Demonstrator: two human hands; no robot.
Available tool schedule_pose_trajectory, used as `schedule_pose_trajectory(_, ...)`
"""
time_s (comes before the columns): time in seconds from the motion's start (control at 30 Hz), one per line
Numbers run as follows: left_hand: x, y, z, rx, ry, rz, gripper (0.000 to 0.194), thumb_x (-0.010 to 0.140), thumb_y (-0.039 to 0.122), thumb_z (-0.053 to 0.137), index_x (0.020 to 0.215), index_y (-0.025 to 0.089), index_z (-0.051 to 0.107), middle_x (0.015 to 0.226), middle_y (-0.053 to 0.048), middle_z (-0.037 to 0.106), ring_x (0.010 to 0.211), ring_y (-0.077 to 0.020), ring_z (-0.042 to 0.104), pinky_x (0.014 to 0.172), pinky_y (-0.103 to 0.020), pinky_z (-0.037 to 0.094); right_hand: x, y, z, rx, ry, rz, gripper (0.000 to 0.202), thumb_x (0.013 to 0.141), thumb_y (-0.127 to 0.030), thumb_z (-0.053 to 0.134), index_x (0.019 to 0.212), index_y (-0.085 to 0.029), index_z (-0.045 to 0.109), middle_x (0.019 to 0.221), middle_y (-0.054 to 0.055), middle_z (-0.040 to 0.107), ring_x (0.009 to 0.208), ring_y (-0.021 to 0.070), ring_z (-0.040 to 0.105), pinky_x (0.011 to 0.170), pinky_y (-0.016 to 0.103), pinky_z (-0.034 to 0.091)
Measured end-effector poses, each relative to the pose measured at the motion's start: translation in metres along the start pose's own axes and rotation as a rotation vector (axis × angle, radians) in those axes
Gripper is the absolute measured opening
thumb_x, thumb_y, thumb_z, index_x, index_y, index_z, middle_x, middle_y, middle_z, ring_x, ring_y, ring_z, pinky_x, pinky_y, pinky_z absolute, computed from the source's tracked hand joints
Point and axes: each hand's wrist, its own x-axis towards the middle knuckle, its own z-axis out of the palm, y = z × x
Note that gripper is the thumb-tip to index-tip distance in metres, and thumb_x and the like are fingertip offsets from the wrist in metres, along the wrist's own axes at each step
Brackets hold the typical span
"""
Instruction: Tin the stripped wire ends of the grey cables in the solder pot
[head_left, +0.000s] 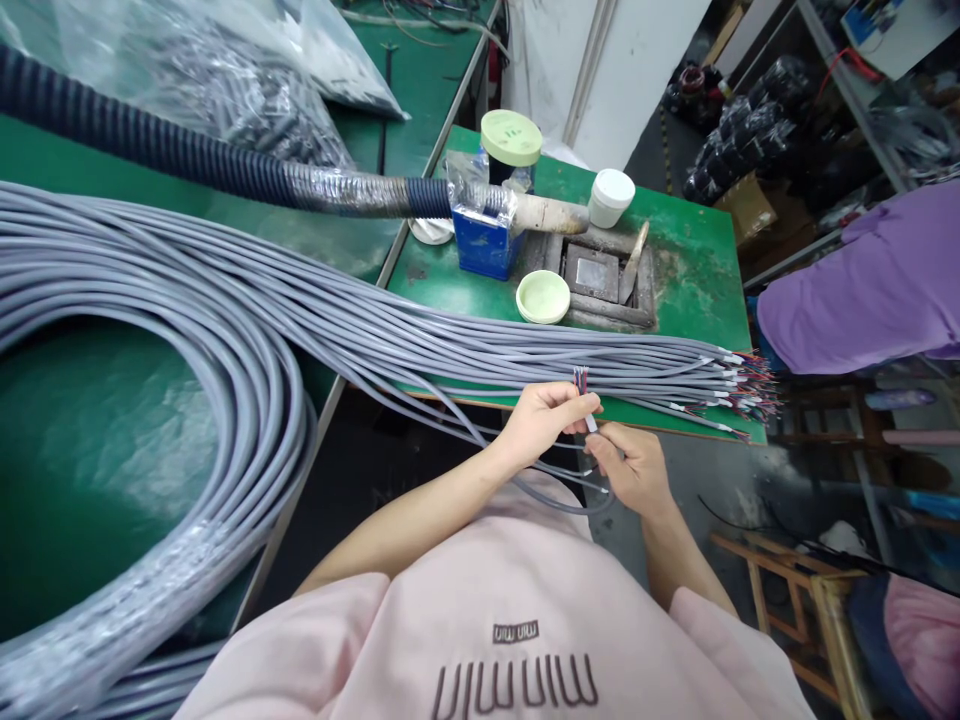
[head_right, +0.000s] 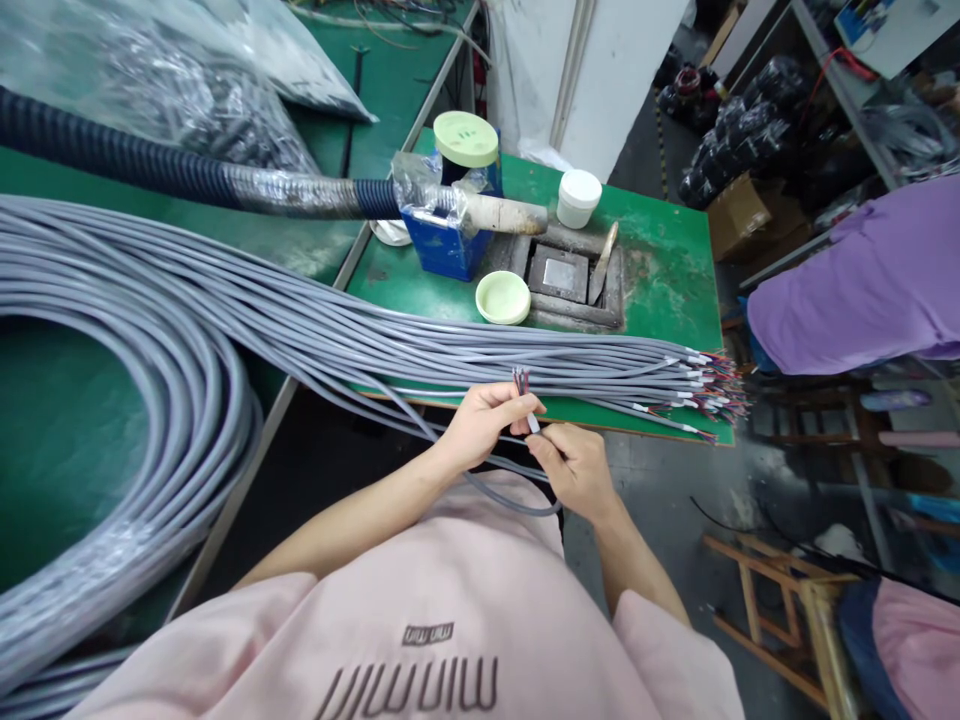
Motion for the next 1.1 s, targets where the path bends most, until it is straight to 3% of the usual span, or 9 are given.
schedule_pose_trajectory(0.43,0.0001,-0.0003,-0.0022,-0.062,0.029,0.019,0.028,0.075,0.041,0.074,0.070,0.014,0.073,0.055,-0.001,0.064,0.050,-0.0067,0.050,0.051,-0.020,0.039,-0.0019,-0.0006,0.0003,-0.002,0.034,0.014,0.031,0.093,-0.028,0.052,0.065,-0.018,0.058,0.052,-0.004,0.051,0.051,0.0085,0.047,0.056,0.024,0.035)
schedule_pose_trajectory(1.1,-0.0011,0.0007,0.0035,-0.200,0.072,0.032,0.033,0.072,0.039,0.076,0.072,0.017,0.052,0.053,0.004,0.061,0.046,-0.0054,0.053,0.049,-0.016,0.041,-0.0069,0.0022,0.0067,0.095,0.068,0.109,0.030,0.094,-0.031,0.050,0.069,-0.019,0.062,0.052,-0.003,0.055,0.050,0.0099,0.051,0.053,0.024,0.038)
